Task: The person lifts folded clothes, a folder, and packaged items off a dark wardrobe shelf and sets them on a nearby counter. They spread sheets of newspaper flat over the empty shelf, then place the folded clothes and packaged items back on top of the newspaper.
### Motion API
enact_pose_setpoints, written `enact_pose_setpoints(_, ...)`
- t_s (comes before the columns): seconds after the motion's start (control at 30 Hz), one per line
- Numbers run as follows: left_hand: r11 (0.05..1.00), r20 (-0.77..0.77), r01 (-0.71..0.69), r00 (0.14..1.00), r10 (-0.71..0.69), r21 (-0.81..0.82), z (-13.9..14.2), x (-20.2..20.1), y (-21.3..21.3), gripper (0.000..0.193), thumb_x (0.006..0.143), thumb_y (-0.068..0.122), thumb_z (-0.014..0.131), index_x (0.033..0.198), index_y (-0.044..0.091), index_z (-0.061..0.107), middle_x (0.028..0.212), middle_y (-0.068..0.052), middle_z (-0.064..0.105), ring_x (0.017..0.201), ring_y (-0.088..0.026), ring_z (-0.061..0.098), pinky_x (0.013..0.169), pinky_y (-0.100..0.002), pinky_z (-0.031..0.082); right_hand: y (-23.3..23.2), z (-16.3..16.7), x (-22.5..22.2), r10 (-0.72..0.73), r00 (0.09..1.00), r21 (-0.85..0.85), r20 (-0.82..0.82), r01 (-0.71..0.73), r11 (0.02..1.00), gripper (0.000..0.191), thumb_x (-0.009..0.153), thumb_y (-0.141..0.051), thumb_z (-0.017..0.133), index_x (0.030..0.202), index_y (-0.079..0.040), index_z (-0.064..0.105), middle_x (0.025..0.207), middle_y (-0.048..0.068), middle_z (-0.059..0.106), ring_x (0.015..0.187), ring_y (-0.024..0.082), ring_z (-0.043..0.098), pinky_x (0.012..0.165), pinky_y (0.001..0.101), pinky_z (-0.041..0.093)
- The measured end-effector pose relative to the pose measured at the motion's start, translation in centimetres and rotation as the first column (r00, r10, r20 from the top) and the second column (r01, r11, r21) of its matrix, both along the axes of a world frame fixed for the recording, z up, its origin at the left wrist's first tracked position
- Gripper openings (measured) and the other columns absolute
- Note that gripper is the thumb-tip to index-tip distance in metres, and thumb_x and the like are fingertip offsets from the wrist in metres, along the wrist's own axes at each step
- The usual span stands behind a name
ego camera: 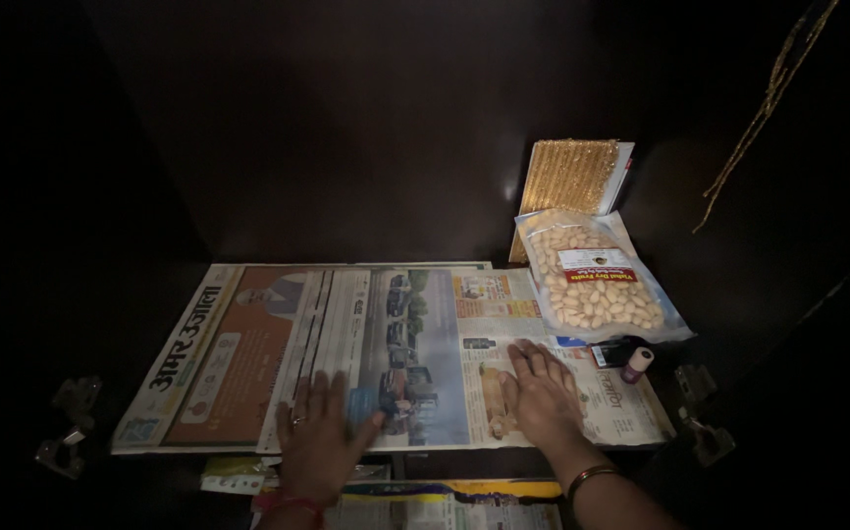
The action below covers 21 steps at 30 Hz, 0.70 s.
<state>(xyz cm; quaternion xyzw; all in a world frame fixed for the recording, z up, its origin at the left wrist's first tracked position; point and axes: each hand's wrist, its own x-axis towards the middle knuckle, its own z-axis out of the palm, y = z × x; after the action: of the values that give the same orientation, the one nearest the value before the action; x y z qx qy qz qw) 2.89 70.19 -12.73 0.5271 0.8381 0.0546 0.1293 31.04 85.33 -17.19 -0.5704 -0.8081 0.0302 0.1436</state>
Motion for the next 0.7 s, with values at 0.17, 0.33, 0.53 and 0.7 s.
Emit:
enact_pose_setpoints(0.17, 0.995, -0.055, -0.026, 0.998, 0.021, -0.096, 0.4, -0.6, -0.4, 0.095, 0.093, 0.079, 0.033, 0.164, 0.02, 0.012, 0.171, -0.012, 0.006, 0.158, -0.028, -0.003, 0.124, -0.058, -0.006, 0.2, 0.0, -0.1, 0.011, 1.0, 0.006, -0.026, -0.011, 1.0, 0.06, 0.101, -0.048, 0.041, 0.152, -0.016, 0.042, 0.158, 0.005, 0.036, 0.148, 0.026, 0.027, 0.121, 0.043, 0.018)
enact_pose_setpoints(0.33, 1.0, -0.012, 0.01, 1.0, -0.011, -0.023, 0.5, -1.3, -1.1, 0.095, 0.092, 0.078, 0.038, 0.161, 0.017, 0.016, 0.169, -0.014, 0.007, 0.158, -0.03, -0.002, 0.122, -0.056, -0.007, 0.4, -0.8, 0.1, 0.011, 0.999, 0.054, -0.032, -0.009, 0.999, 0.059, 0.1, -0.046, 0.043, 0.151, -0.017, 0.044, 0.158, 0.005, 0.038, 0.147, 0.026, 0.03, 0.12, 0.0429, 0.021)
enact_pose_setpoints(0.53, 0.978, 0.005, 0.206, 0.979, -0.206, -0.021, 0.4, -2.9, -4.2, 0.091, 0.094, 0.063, 0.057, 0.161, 0.015, 0.018, 0.169, -0.015, 0.013, 0.158, -0.031, 0.007, 0.125, -0.052, 0.008, 1.3, -2.0, 0.0, 0.016, 0.998, 0.124, 0.065, -0.024, 0.992, 0.059, 0.098, -0.045, 0.046, 0.149, -0.017, 0.045, 0.156, 0.006, 0.04, 0.145, 0.029, 0.033, 0.119, 0.0462, 0.024)
enact_pose_setpoints(0.7, 0.922, 0.049, 0.379, 0.922, -0.383, 0.079, 1.1, -4.0, -6.6, 0.089, 0.092, 0.042, 0.07, 0.162, 0.015, 0.023, 0.169, -0.014, 0.015, 0.154, -0.035, 0.011, 0.121, -0.051, 0.016, 1.0, -0.8, -1.1, 0.055, 0.996, 0.031, 0.065, -0.057, 0.998, 0.06, 0.097, -0.039, 0.051, 0.152, -0.014, 0.043, 0.158, 0.011, 0.037, 0.146, 0.029, 0.033, 0.118, 0.0481, 0.024)
